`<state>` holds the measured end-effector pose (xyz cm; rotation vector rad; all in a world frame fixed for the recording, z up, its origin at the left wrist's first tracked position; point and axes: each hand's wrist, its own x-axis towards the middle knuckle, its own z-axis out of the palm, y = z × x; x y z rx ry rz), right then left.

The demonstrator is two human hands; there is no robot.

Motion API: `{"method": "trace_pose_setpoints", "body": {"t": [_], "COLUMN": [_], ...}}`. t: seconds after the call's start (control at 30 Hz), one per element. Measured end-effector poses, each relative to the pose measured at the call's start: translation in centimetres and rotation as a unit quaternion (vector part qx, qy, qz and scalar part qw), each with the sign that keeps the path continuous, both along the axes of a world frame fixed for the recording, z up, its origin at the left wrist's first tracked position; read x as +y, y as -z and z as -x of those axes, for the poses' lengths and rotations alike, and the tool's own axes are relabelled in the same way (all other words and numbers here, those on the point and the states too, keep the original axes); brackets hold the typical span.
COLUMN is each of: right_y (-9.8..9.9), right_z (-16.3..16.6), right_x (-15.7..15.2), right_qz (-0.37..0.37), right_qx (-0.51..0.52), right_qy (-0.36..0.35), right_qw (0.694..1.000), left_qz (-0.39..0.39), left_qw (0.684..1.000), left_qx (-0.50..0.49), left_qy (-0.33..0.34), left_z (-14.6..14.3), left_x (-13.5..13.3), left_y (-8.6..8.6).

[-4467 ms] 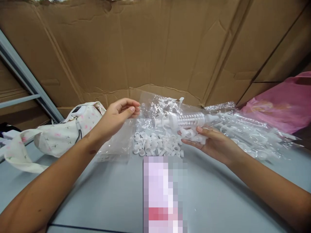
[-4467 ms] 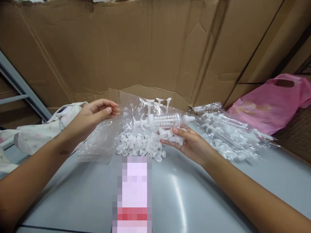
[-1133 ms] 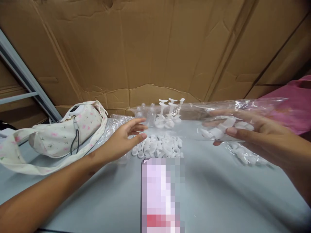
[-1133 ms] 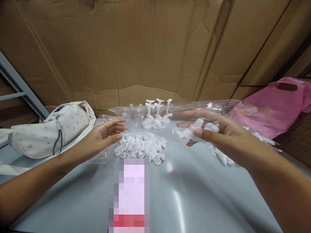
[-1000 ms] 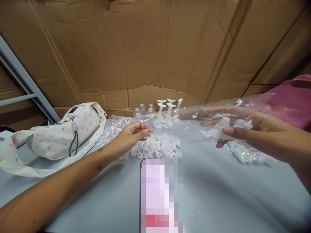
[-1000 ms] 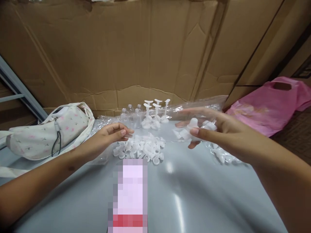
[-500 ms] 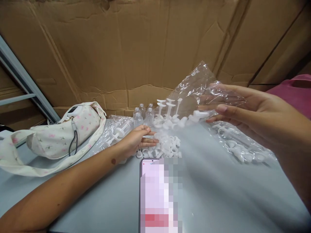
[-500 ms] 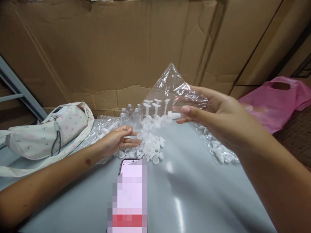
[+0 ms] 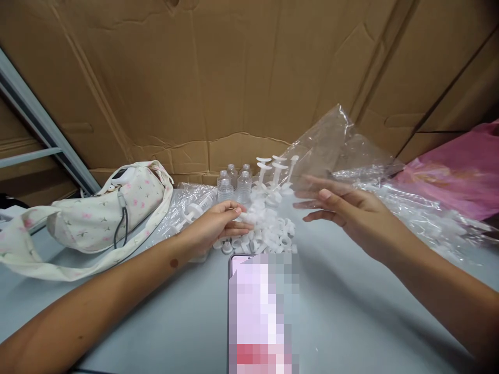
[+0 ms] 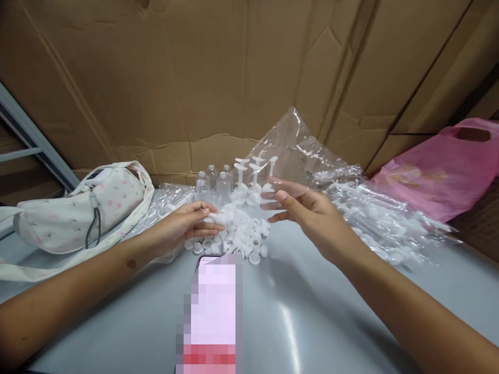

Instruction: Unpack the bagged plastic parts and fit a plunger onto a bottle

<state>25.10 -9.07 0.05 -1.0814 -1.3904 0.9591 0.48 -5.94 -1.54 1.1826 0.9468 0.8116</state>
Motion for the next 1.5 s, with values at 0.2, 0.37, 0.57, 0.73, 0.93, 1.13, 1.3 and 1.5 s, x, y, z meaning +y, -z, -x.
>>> {"method": "trace_pose_setpoints", "body": {"t": [0.2, 0.37, 0.57, 0.73, 0.93, 1.13, 1.3, 1.5], "right_y": [0.4, 0.6, 0.2, -0.2, -0.7, -1.7, -1.7, -0.2], "right_z": [-0.2, -0.7, -1.2, -2.1, -3.0, -4.3, -5.4, -4.6], "right_x": [0.3, 0.6, 0.4, 0.4, 0.5, 0.4, 0.7, 0.6], "right_qz": [0.053, 0.053, 0.045, 0.044, 0.047, 0.018, 0.048, 0.136], "right_qx": [-0.004, -0.028, 0.004, 0.023, 0.030, 0.063, 0.119, 0.131], "right_qy": [0.027, 0.055, 0.049, 0.051, 0.051, 0.079, 0.082, -0.036], "right_qw": [0.998, 0.997, 0.998, 0.997, 0.997, 0.995, 0.988, 0.981], "left_qz": [0.011, 0.002, -0.018, -0.040, -0.116, -0.237, -0.315, -0.265], "left_qw": [0.998, 0.995, 0.995, 0.993, 0.978, 0.938, 0.895, 0.952], "left_qx": [0.062, 0.097, 0.102, 0.113, 0.171, 0.252, 0.311, 0.151], "left_qy": [-0.021, -0.031, -0.014, 0.008, 0.017, -0.008, -0.059, -0.039], "left_z": [1.3, 2.6, 3.1, 3.3, 3.0, 2.9, 3.5, 3.8], "left_x": [-0.2, -0.2, -0.3, 0.0, 0.2, -0.4, -0.6, -0.5], "left_y": [-0.8, -0.9, -0.1, 0.4, 0.7, 0.6, 0.6, 0.9]}}
